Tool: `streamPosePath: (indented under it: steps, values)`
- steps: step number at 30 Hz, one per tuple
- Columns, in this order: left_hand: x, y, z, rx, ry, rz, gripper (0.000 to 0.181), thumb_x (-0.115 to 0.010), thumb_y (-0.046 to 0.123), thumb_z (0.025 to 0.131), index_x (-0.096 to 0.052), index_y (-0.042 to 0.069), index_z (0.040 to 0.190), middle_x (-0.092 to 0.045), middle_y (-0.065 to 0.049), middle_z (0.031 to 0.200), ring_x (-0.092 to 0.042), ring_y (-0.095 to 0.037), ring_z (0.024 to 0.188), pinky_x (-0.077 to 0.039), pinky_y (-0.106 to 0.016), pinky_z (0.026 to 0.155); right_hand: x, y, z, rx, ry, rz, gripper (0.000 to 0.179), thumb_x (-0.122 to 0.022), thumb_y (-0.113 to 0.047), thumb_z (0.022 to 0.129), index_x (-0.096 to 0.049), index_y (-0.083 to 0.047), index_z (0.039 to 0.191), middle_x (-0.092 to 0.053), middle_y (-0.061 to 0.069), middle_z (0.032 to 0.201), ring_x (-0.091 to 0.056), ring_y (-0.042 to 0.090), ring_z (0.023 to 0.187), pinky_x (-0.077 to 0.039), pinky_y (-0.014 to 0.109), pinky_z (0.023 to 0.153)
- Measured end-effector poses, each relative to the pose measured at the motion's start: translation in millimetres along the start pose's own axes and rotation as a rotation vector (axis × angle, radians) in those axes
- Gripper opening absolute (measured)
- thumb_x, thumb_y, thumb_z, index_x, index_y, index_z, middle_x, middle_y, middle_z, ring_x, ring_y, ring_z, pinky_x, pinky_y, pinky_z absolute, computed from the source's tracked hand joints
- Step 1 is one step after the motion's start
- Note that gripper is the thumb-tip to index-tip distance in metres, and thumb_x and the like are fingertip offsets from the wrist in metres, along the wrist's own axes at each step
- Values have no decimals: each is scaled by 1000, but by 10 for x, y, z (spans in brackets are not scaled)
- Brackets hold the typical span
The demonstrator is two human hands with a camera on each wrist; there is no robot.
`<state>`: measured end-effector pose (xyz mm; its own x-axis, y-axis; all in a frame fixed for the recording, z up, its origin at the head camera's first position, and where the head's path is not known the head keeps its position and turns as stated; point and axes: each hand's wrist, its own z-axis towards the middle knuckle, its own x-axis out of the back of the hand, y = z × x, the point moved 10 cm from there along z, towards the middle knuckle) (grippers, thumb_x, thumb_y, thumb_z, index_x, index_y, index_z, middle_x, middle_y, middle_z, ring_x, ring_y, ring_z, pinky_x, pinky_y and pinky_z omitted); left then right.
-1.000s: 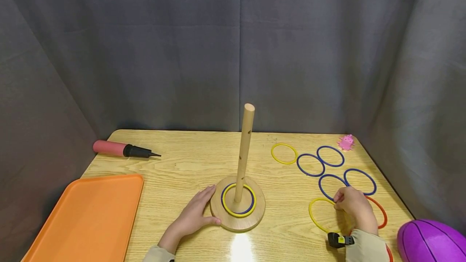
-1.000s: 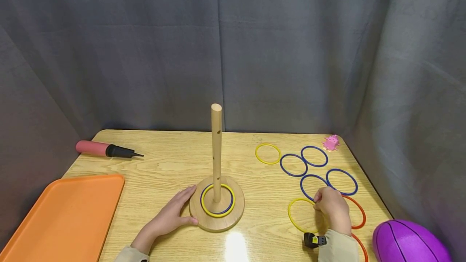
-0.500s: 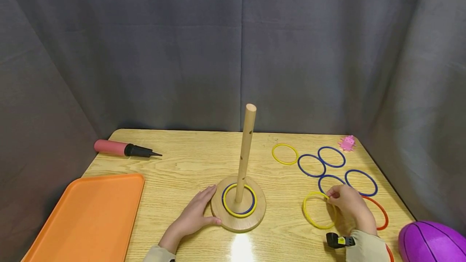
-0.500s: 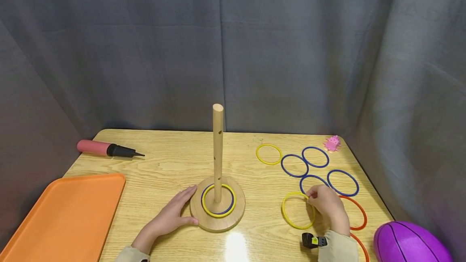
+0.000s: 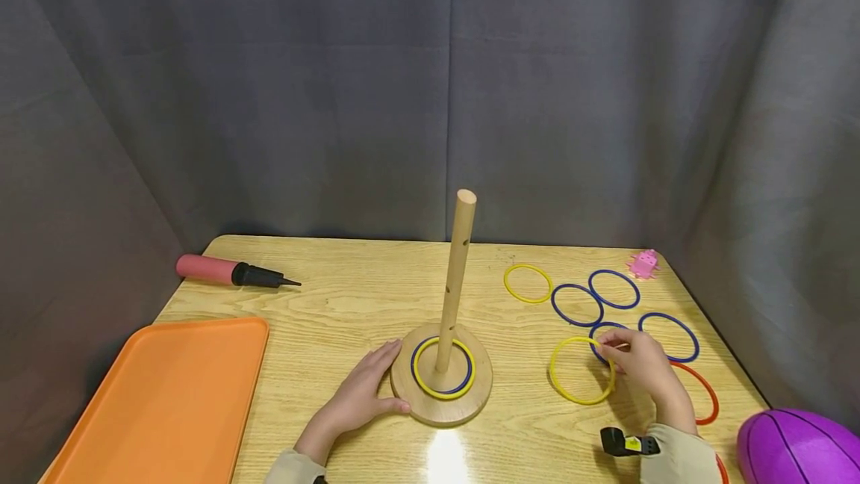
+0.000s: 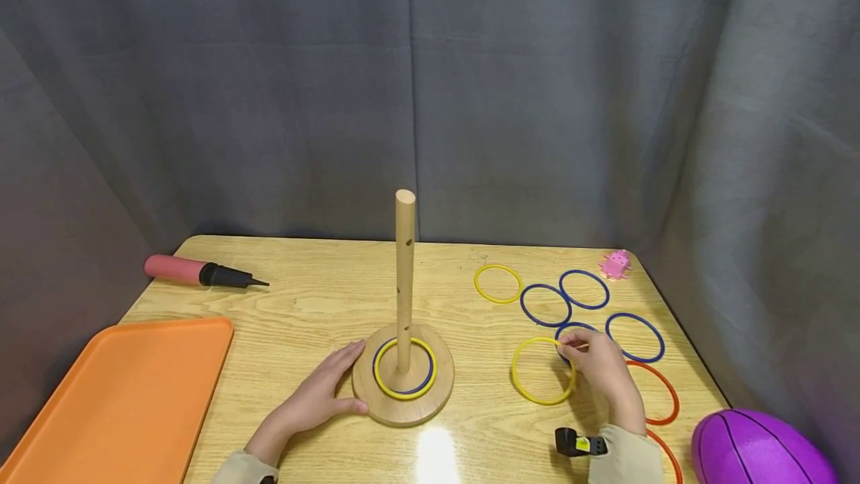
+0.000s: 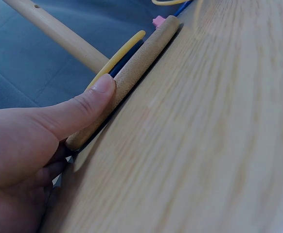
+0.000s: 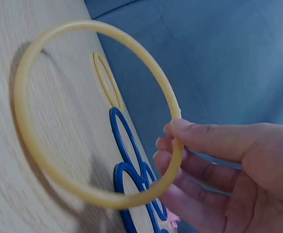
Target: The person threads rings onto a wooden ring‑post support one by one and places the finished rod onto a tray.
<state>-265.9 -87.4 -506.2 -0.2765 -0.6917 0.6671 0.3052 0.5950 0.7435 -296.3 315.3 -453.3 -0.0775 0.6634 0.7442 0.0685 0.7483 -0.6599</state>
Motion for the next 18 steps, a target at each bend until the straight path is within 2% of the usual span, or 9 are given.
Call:
streamPosePath:
  steps: [6,11,15,18]
  values:
    - [-3,-17,13,12,-1,0,103,-79,45,72,-28,5,152,-29,-17,158,-22,-42,147,-19,-62,118,10,-51,-1,28,20,73,24,-62,-13,95,-65,5,111,-69,11,92,-58,5,75,-57,24,63]
    - [0,-25,11,20,-5,-1,103,-78,45,73,-27,5,153,-28,-17,158,-22,-41,147,-19,-62,118,28,-125,-11,38,45,192,31,-60,-15,96,-61,7,119,-69,11,96,-61,-1,79,-61,30,73]
    - [1,-16,5,13,-9,-2,103,-78,46,73,-27,5,153,-28,-17,158,-21,-41,147,-19,-62,118,59,-226,-11,60,84,310,39,-61,-20,96,-58,8,124,-68,-1,92,-63,-3,82,-61,31,76]
    - [0,-12,0,9,-7,-2,103,-78,46,73,-27,5,153,-28,-16,158,-22,-41,147,-19,-62,118,87,-333,-9,77,124,413,40,-63,-23,95,-59,6,123,-66,-11,87,-63,-3,83,-61,26,74]
